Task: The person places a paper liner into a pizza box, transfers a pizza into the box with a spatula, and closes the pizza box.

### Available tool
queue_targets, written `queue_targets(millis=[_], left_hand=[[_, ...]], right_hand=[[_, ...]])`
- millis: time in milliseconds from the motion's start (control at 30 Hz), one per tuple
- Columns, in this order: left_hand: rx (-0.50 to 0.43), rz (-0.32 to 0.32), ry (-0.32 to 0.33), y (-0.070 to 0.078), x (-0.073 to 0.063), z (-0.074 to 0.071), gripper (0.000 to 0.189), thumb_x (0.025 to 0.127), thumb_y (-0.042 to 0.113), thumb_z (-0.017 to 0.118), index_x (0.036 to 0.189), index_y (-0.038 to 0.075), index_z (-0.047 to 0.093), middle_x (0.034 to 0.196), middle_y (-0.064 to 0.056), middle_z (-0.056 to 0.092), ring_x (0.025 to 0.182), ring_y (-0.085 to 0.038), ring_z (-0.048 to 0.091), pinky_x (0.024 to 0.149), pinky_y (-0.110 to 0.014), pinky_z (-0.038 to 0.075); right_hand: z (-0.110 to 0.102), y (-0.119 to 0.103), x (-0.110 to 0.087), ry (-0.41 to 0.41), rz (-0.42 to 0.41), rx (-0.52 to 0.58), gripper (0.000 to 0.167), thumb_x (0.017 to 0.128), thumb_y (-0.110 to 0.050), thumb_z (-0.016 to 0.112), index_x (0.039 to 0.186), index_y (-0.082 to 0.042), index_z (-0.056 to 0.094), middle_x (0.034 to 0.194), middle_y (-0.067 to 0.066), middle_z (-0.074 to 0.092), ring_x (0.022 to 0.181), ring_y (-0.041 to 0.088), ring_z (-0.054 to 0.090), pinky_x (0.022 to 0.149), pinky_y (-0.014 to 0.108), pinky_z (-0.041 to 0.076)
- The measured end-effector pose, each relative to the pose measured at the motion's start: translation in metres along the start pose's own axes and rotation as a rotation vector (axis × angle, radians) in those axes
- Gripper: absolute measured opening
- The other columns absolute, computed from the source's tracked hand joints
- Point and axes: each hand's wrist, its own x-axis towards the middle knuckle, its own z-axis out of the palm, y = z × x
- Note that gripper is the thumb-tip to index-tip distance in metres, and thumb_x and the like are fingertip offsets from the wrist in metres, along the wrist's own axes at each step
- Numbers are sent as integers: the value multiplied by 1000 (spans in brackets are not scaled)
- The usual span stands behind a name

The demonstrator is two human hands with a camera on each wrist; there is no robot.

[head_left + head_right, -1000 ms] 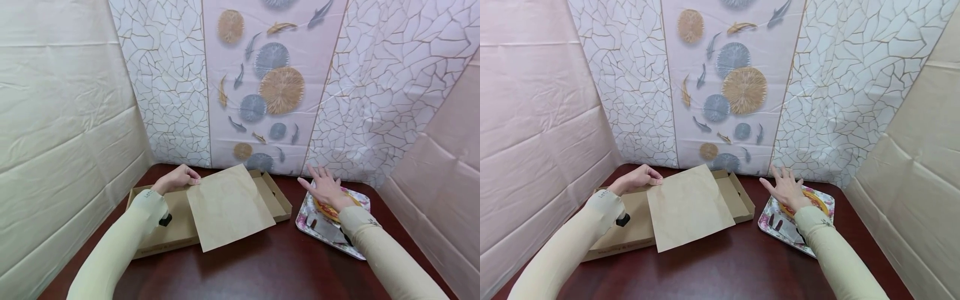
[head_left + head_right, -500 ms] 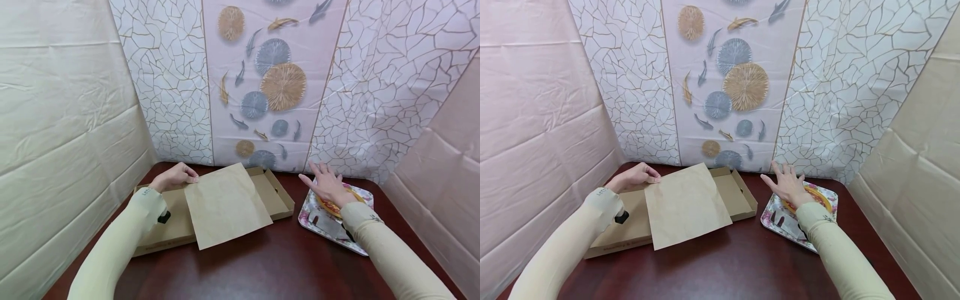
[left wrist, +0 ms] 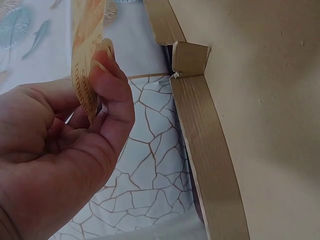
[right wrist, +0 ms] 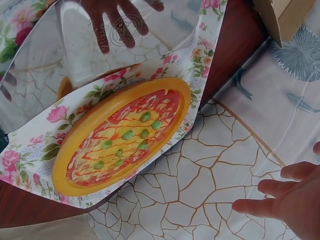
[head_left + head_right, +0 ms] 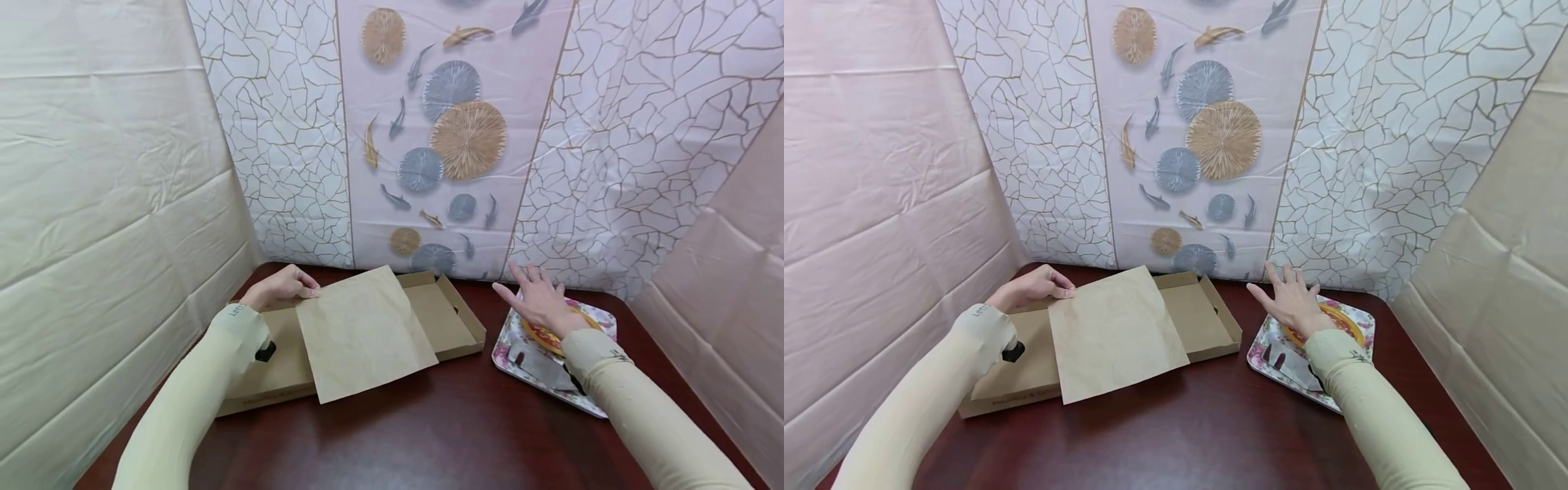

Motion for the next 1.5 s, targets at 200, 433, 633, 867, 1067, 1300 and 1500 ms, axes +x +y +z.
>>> queue_targets(millis=[200, 433, 633, 867, 1067, 1300, 1500], left_hand=[[-18, -9, -2, -2, 0, -3, 17, 87, 5, 68, 99, -7, 70, 78, 4, 57, 68, -5, 49, 61, -19, 41], [-37, -25, -11, -9, -1, -6, 20, 86, 4, 69, 100, -10, 68, 77, 4, 60, 66, -3, 50, 59, -17, 42], [79, -20, 15, -15, 0, -11, 22, 85, 9, 71, 102, -5, 71, 83, 4, 63, 76, -5, 51, 64, -18, 44], [78, -18, 4, -20, -3, -19, 26, 86, 11, 71, 104, -8, 70, 80, 6, 64, 74, -5, 51, 63, -19, 44], [79, -28, 3, -22, -6, -24, 29, 87, 10, 70, 107, -11, 68, 82, 4, 66, 72, -4, 52, 61, -18, 44], [36, -66, 7, -26, -7, -29, 27, 87, 8, 69, 106, -11, 68, 73, 9, 63, 63, -2, 50, 57, -18, 43], [64, -42, 11, -27, -9, -30, 22, 88, 8, 68, 100, -10, 69, 67, 10, 57, 57, -2, 45, 53, -18, 37]], right_hand=[[-1, 1, 1, 5, -4, -7, 84, 94, -71, 24, 156, -17, 7, 156, 33, 8, 140, 58, 7, 100, 81, 9], [-1, 0, 0, 4, -9, -1, 84, 94, -70, 26, 156, -18, 5, 156, 33, 9, 140, 58, 6, 100, 81, 8], [-1, 0, 0, -4, -6, 7, 82, 95, -69, 27, 156, -20, 2, 156, 33, 7, 141, 58, 5, 99, 81, 8], [0, 1, -1, -9, -9, 17, 82, 94, -69, 28, 156, -20, 3, 156, 32, 7, 141, 57, 4, 99, 81, 8], [0, 2, -1, 0, -15, 12, 83, 94, -68, 29, 156, -18, 6, 156, 32, 11, 141, 56, 6, 99, 81, 10], [0, 2, -1, 4, -15, 17, 83, 94, -69, 29, 156, -18, 6, 156, 32, 10, 141, 56, 6, 99, 81, 8], [1, 2, -1, 7, -12, 20, 83, 94, -68, 30, 156, -19, 6, 156, 33, 9, 141, 57, 6, 99, 81, 7]])
